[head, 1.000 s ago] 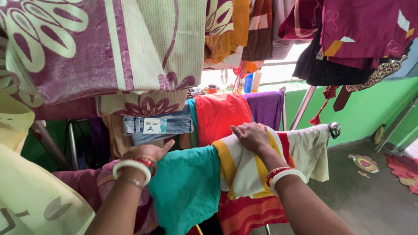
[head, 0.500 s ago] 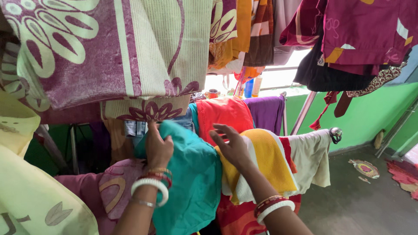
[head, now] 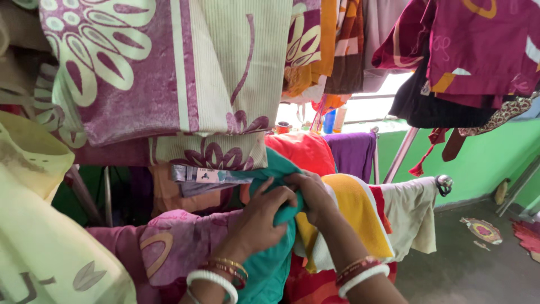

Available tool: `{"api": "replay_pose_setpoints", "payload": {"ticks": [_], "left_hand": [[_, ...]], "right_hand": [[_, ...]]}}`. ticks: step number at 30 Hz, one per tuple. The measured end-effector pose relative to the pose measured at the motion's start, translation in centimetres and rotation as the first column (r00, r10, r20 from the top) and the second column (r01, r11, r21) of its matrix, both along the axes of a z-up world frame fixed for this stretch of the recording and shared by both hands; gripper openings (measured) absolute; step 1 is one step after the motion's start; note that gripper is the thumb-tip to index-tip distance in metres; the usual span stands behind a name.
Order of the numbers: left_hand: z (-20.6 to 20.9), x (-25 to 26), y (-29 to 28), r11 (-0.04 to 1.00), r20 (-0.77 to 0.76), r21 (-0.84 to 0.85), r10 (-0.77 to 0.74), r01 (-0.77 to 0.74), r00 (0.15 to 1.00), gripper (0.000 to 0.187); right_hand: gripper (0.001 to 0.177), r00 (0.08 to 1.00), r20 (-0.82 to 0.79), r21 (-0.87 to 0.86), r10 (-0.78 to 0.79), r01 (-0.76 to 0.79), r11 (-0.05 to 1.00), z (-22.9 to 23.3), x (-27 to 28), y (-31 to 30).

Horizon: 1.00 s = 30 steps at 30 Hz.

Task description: The person folds various pieces of clothing, including a red garment, a yellow and white striped towel, a green cloth, and a dark brown item, and hangs each one over a drying rack in a bedroom.

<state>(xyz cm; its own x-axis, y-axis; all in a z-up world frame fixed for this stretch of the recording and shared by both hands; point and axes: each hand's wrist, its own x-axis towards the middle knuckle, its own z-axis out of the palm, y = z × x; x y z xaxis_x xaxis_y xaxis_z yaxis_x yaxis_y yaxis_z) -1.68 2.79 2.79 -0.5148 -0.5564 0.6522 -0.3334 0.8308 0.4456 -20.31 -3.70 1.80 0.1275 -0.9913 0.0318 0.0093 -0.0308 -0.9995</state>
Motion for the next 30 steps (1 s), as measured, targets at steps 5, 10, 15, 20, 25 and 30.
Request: {"api": "replay_pose_setpoints", "payload": {"ticks": [5,10,15,20,25,30], "left_hand": [[-0.9,-0.4,4.0,0.984,-0.239,0.038,0.178,-0.174,0.954,0.104],[-2.8,-1.4,4.7,0.977,-0.315,0.175,0.169,-0.118,0.934,0.125],[0.8,-1.8,2.2,0.912,-0.485,0.3,0.399,-0.281,0.778,0.078],[9.4,-0.6,-3.2,0.884,-0.571,-0.303,0.13,-0.355,0.811,0.065],[11.5,-1.4,-9.5,0.885,-0.547,-0.362,0.051,-0.291,0.836,0.07],[5.1,-2.6,-17.2,0.872,-0.394,-0.305,0.25,-0.383,0.884,0.067]], "right_hand": [[0.038,0.685,0.67,0.242,-0.287,0.163,0.956,3.1,-0.9,2.5],[0.042,0.552,0.808,0.158,-0.207,0.135,0.978,9.4,1.0,6.6],[0.04,0.535,0.844,-0.166,0.042,0.187,0.968,15.2,3.0,9.4],[0.035,0.619,0.643,-0.673,0.451,0.175,0.719,19.9,2.5,9.5],[0.036,0.702,0.45,-0.851,0.551,0.15,0.503,19.6,1.6,5.4],[0.043,0.65,0.649,-0.702,0.395,0.314,0.639,13.7,1.7,-0.2]]}}
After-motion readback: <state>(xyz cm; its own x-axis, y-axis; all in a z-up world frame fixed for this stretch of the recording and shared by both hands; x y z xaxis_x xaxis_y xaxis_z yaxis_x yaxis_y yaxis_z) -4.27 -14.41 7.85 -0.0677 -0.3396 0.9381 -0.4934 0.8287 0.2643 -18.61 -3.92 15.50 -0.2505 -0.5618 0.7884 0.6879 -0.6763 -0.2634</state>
